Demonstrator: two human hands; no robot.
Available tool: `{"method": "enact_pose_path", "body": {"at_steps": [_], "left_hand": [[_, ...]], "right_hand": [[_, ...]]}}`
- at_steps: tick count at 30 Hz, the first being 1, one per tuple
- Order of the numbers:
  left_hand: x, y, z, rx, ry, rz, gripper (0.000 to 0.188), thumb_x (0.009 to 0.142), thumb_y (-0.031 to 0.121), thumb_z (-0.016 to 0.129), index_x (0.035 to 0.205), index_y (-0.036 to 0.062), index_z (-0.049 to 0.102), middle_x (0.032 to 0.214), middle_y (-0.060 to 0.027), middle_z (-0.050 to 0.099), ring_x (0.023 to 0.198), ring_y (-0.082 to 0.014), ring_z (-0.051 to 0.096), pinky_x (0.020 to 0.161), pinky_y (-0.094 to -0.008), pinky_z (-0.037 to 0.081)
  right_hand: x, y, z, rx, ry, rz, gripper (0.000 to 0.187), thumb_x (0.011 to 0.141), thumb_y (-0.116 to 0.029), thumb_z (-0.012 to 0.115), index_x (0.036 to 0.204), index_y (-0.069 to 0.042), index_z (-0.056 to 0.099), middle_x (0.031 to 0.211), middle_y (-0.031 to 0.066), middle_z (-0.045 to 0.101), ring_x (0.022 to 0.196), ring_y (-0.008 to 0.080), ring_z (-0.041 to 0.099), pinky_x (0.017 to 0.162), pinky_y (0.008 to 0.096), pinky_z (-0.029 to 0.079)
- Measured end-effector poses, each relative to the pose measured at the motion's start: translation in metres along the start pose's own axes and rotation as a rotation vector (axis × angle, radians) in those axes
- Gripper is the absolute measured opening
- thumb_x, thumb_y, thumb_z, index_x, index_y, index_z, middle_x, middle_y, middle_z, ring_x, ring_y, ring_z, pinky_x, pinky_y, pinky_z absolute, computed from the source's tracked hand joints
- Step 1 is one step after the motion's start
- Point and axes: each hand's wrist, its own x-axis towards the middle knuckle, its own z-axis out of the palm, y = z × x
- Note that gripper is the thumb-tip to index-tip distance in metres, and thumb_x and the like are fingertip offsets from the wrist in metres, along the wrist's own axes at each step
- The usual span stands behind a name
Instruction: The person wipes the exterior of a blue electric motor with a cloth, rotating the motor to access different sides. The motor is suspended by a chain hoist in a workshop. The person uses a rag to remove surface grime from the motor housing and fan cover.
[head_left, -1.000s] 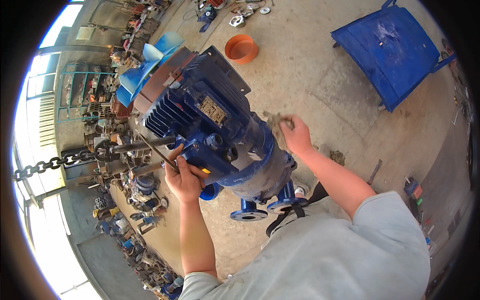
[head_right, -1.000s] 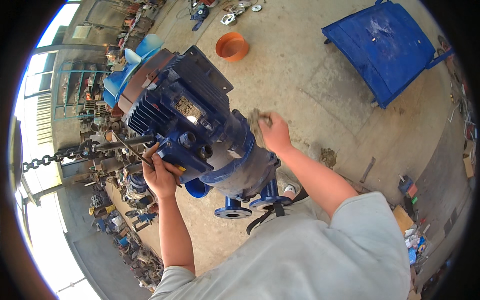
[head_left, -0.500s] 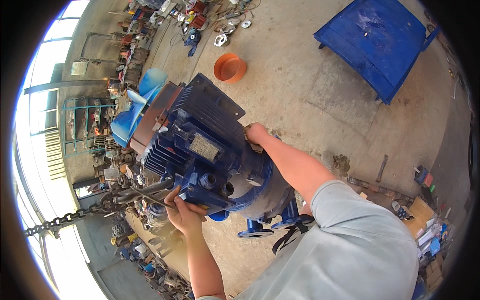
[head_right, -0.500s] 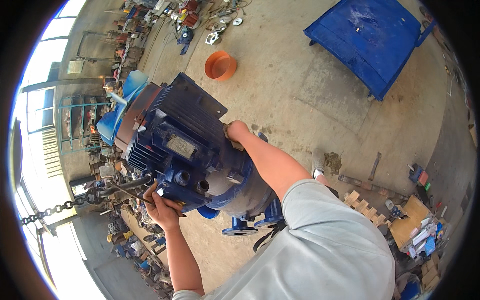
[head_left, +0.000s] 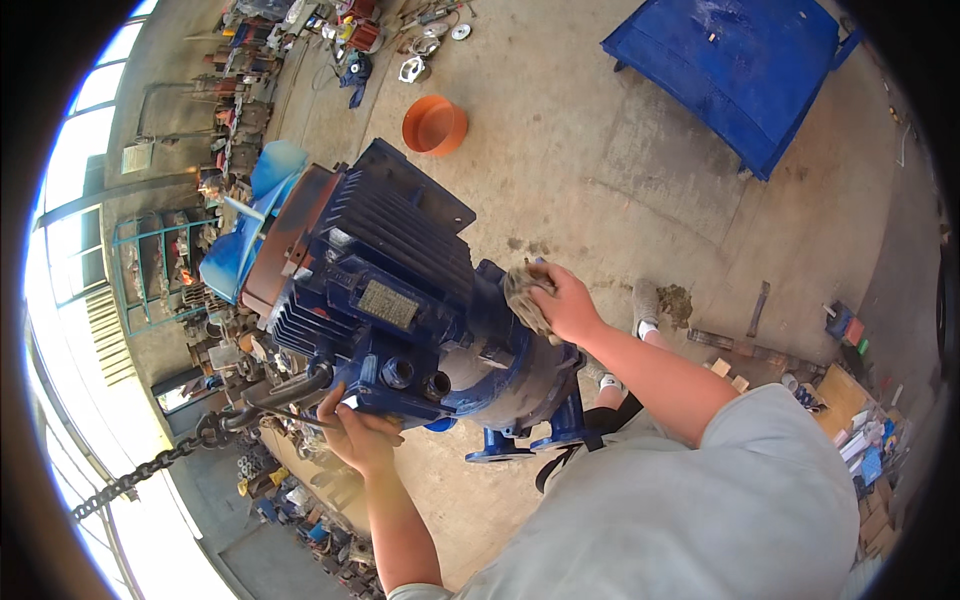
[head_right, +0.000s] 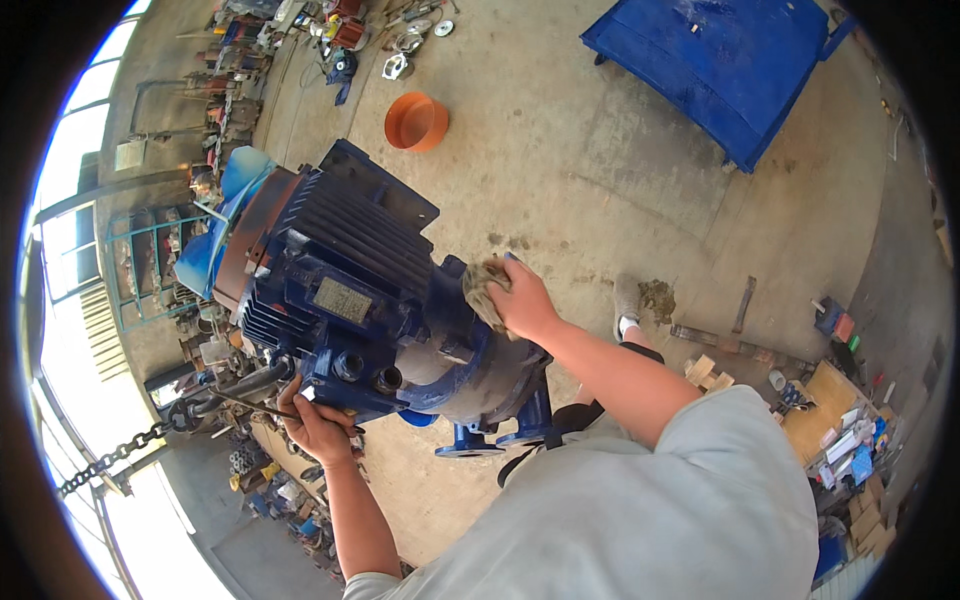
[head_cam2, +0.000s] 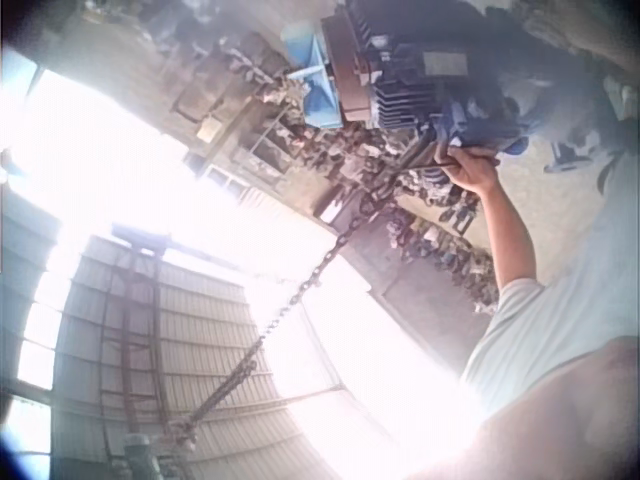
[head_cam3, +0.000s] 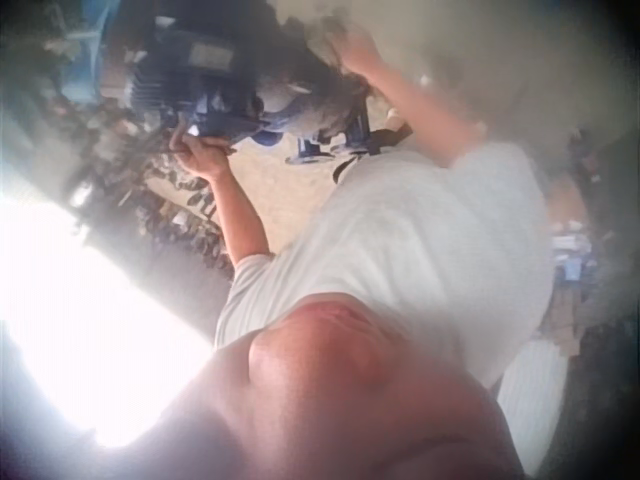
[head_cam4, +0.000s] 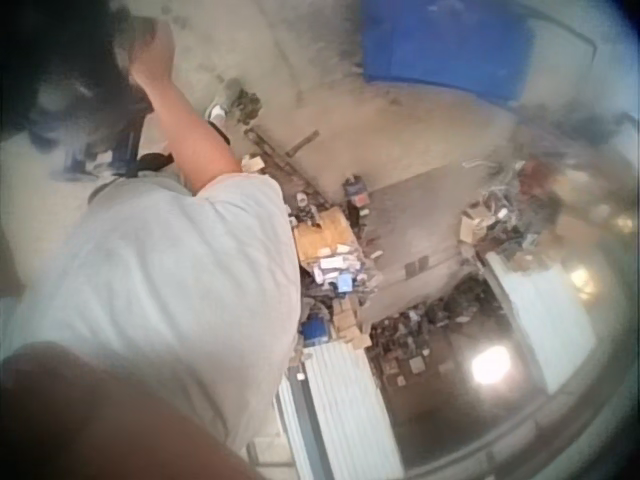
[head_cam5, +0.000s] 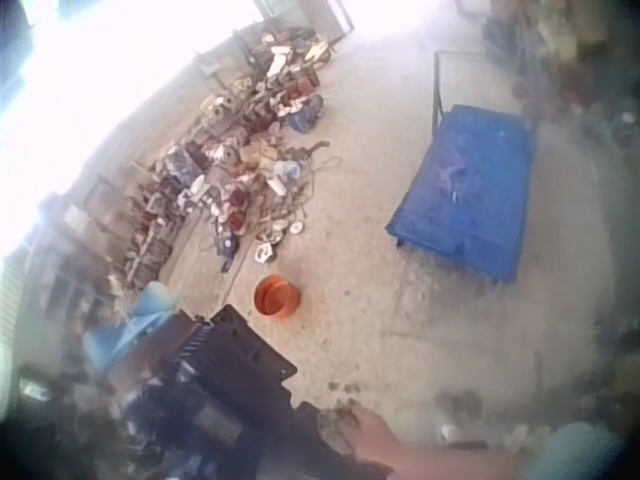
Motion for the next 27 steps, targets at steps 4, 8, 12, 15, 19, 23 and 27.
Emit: {"method": "enact_pose_path", "body": {"at_steps": [4,8,12,15,19,23,27], "left_hand": [[0.008,-0.017,-0.003,-0.051,0.018,0.086,0.032,0.121,0.025,0.038,0.136,0.0042,0.057,0.046,-0.0056,0.052,0.032,-0.0138,0.041,0.035,-0.0276,0.034],[0.004,-0.011,-0.007,-0.051,-0.022,0.029,0.031,0.12,0.027,0.044,0.137,0.0037,0.055,0.053,-0.0092,0.059,0.035,-0.0177,0.051,0.038,-0.0288,0.04],[-0.002,0.004,-0.002,-0.01,-0.025,-0.023,0.031,0.12,0.027,0.042,0.137,0.0036,0.053,0.05,-0.012,0.06,0.031,-0.018,0.048,0.034,-0.0294,0.038],[0.003,0.011,0.011,-0.081,-0.086,0.005,0.029,0.12,0.023,0.039,0.137,0.0052,0.054,0.05,-0.0117,0.06,0.031,-0.0168,0.046,0.034,-0.0289,0.037],[0.01,0.016,0.028,-0.105,-0.126,0.025,0.027,0.119,0.019,0.04,0.135,0.0024,0.055,0.051,-0.0105,0.061,0.034,-0.0163,0.049,0.037,-0.027,0.038],[0.016,0.018,0.043,-0.128,-0.127,0.008,0.027,0.119,0.017,0.043,0.133,0.0012,0.06,0.052,-0.0096,0.062,0.034,-0.0137,0.047,0.038,-0.0264,0.037],[0.021,0.018,0.055,-0.065,-0.11,0.024,0.026,0.118,0.018,0.048,0.13,0.0027,0.064,0.056,-0.0075,0.067,0.038,-0.0113,0.053,0.041,-0.0263,0.04]], "right_hand": [[0.061,0.03,0.024,-0.366,-0.291,-0.26,0.037,0.098,-0.016,0.066,0.135,-0.013,0.07,0.131,0.0153,0.066,0.125,0.0388,0.065,0.103,0.0472,0.055],[0.12,0.055,0.04,-0.658,-0.494,-0.165,0.034,0.091,-0.012,0.067,0.124,-0.015,0.074,0.126,0.0147,0.071,0.12,0.0365,0.069,0.098,0.0476,0.057],[0.129,0.055,0.035,-0.317,0.28,0.19,0.036,0.097,-0.025,0.068,0.124,-0.003,0.076,0.117,0.0242,0.078,0.117,0.0416,0.073,0.099,0.0465,0.058],[0.099,0.038,0.041,-0.288,-0.154,0.359,0.043,0.1,-0.028,0.067,0.131,0.001,0.073,0.12,0.027,0.077,0.117,0.0426,0.073,0.1,0.046,0.056],[0.026,0.005,0.078,-0.243,-0.008,0.161,0.036,0.104,-0.018,0.062,0.132,0.004,0.069,0.121,0.0343,0.07,0.117,0.0503,0.067,0.098,0.0528,0.054],[-0.044,-0.005,0.099,-0.321,-0.031,-0.126,0.035,0.104,-0.014,0.061,0.134,0.003,0.065,0.116,0.0323,0.062,0.113,0.0517,0.062,0.095,0.055,0.053],[-0.074,-0.009,0.08,-0.501,-0.505,-0.15,0.034,0.103,-0.017,0.063,0.132,-0.001,0.069,0.118,0.0263,0.069,0.114,0.0476,0.066,0.099,0.0516,0.054]]}}
